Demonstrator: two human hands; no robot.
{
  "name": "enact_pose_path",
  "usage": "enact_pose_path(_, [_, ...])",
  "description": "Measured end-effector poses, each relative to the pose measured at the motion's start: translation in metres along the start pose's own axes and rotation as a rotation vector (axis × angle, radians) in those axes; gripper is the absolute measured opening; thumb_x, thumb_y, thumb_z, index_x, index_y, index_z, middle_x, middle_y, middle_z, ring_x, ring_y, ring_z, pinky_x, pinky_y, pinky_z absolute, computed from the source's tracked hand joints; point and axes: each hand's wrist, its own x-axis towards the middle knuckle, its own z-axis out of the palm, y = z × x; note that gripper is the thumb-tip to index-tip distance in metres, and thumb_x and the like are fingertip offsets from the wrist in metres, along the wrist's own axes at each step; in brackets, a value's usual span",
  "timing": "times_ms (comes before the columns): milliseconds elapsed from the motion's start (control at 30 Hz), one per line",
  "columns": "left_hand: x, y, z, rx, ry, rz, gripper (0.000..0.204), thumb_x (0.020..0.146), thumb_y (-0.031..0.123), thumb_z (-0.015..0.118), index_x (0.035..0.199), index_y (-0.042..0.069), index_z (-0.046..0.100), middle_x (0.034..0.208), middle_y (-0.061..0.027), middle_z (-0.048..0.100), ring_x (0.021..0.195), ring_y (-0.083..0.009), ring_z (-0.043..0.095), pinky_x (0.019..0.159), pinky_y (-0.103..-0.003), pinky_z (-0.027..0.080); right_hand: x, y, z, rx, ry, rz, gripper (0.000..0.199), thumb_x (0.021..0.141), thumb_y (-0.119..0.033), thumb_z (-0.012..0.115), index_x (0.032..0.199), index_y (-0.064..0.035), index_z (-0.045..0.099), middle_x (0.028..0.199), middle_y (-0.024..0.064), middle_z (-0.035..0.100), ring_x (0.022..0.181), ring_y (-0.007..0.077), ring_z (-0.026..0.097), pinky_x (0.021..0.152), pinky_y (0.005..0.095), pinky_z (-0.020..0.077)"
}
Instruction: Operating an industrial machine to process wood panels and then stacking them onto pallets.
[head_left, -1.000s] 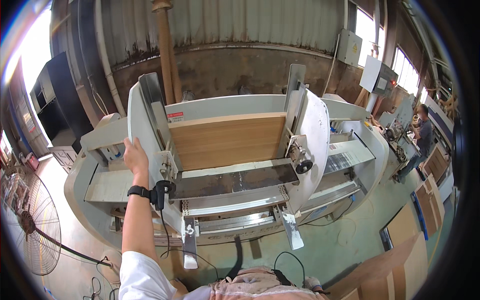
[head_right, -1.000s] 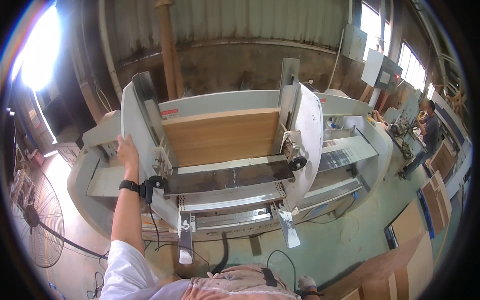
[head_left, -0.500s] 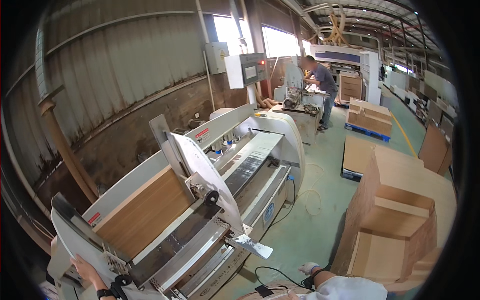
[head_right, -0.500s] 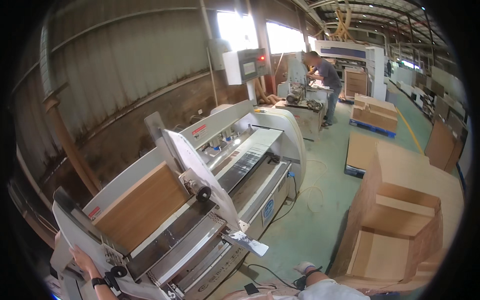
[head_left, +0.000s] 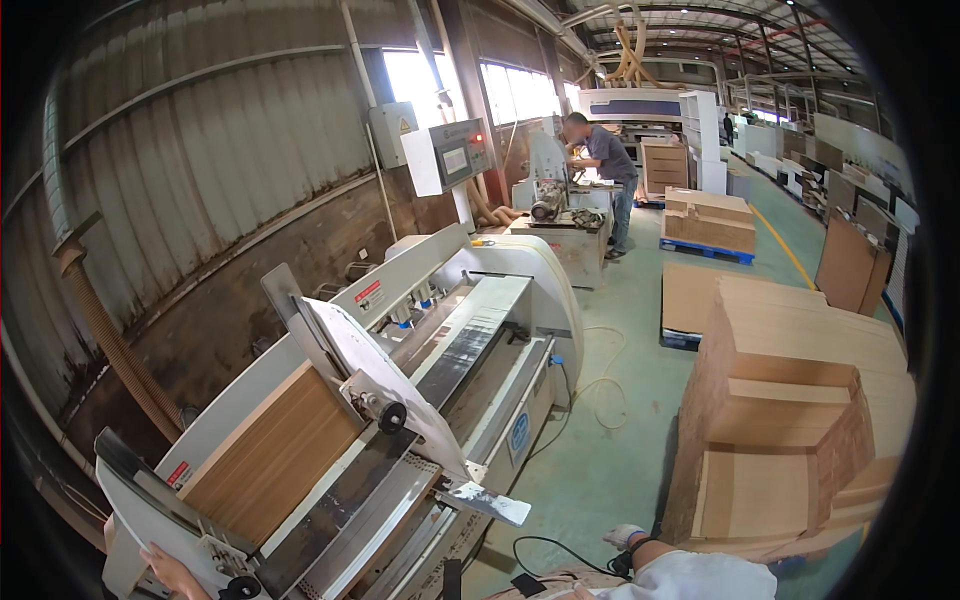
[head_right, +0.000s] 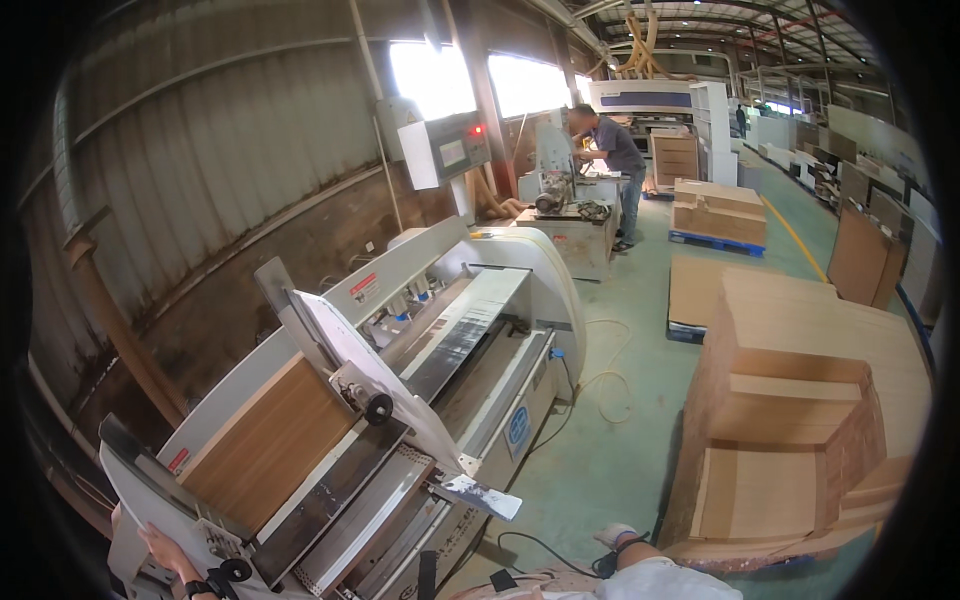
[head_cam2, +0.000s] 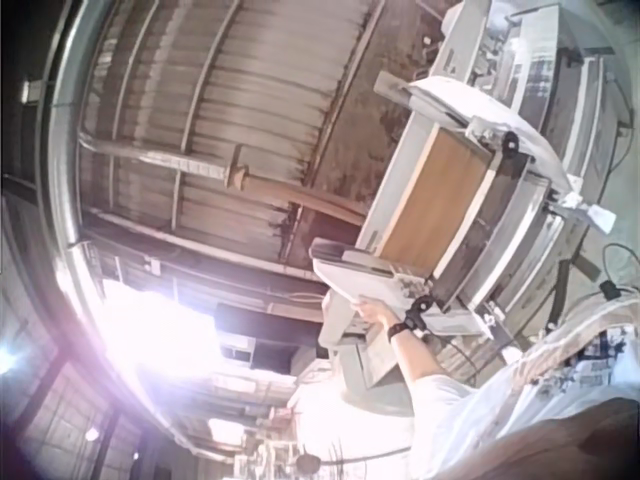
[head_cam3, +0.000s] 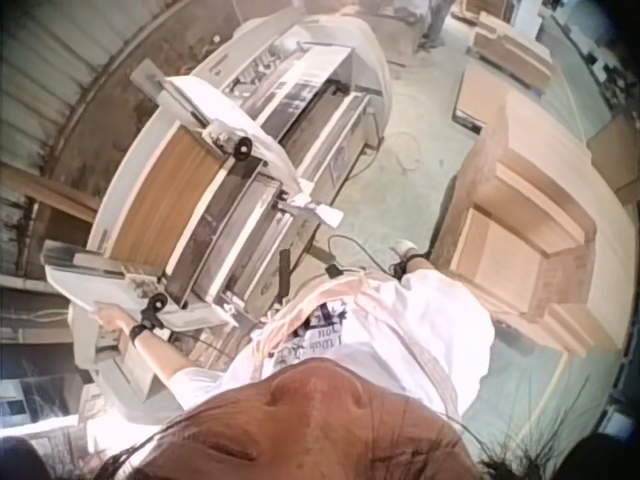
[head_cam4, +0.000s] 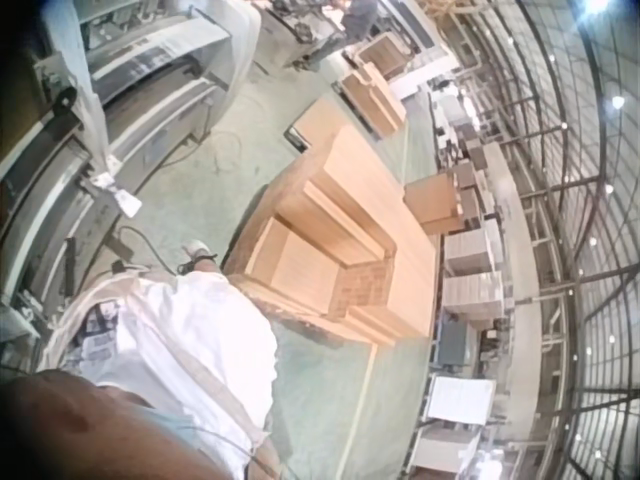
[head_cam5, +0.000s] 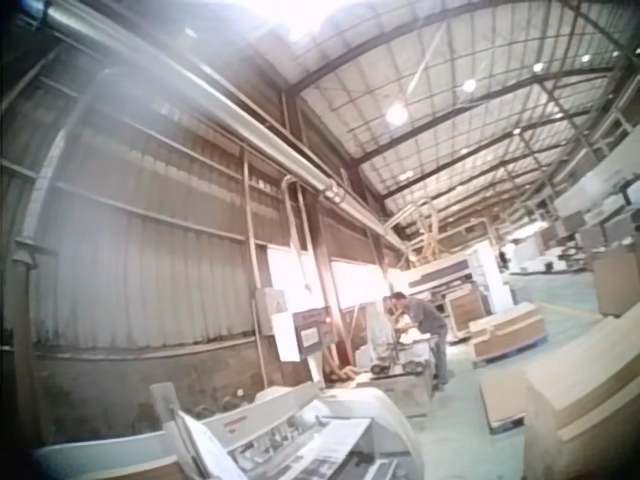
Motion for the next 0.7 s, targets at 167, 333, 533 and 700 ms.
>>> enact_pose_path(167, [0.008,-0.016,0.006,0.004,0.004,0.008,0.051,0.088,0.042,0.03,0.121,0.004,0.037,0.107,-0.0225,0.051,0.094,-0.0382,0.05,0.079,-0.042,0.04,-0.022,-0.007,-0.01,-0.036,-0.036,-0.026,0.05,0.077,-0.046,0.041,0.105,-0.0075,0.056,0.112,0.0159,0.051,0.105,0.0322,0.047,0.087,0.0382,0.0363])
enact_pose_path(333, [0.021,-0.047,0.026,-0.011,0.082,0.074,0.051,0.088,0.042,0.03,0.121,0.004,0.037,0.107,-0.0227,0.051,0.096,-0.0371,0.05,0.078,-0.041,0.04,-0.015,0.01,0.001,-0.034,-0.04,-0.012,0.05,0.078,-0.046,0.04,0.106,-0.0083,0.055,0.113,0.0154,0.05,0.106,0.0317,0.046,0.088,0.0379,0.0359])
enact_pose_path(533, [0.012,-0.029,0.014,0.018,0.0,0.032,0.051,0.088,0.042,0.029,0.121,0.005,0.037,0.106,-0.0224,0.052,0.094,-0.0376,0.051,0.078,-0.041,0.04,-0.017,0.027,0.007,0.02,-0.026,0.009,0.05,0.077,-0.046,0.039,0.106,-0.0083,0.056,0.112,0.015,0.051,0.105,0.0313,0.047,0.087,0.0376,0.0366])
enact_pose_path(700, [0.011,-0.024,0.012,0.025,-0.018,0.005,0.051,0.088,0.042,0.029,0.121,0.005,0.037,0.106,-0.0218,0.052,0.094,-0.0374,0.051,0.078,-0.041,0.04,-0.026,0.025,0.003,0.01,-0.001,0.038,0.048,0.077,-0.045,0.04,0.102,-0.0077,0.058,0.109,0.0151,0.053,0.102,0.0316,0.049,0.085,0.0379,0.0376])
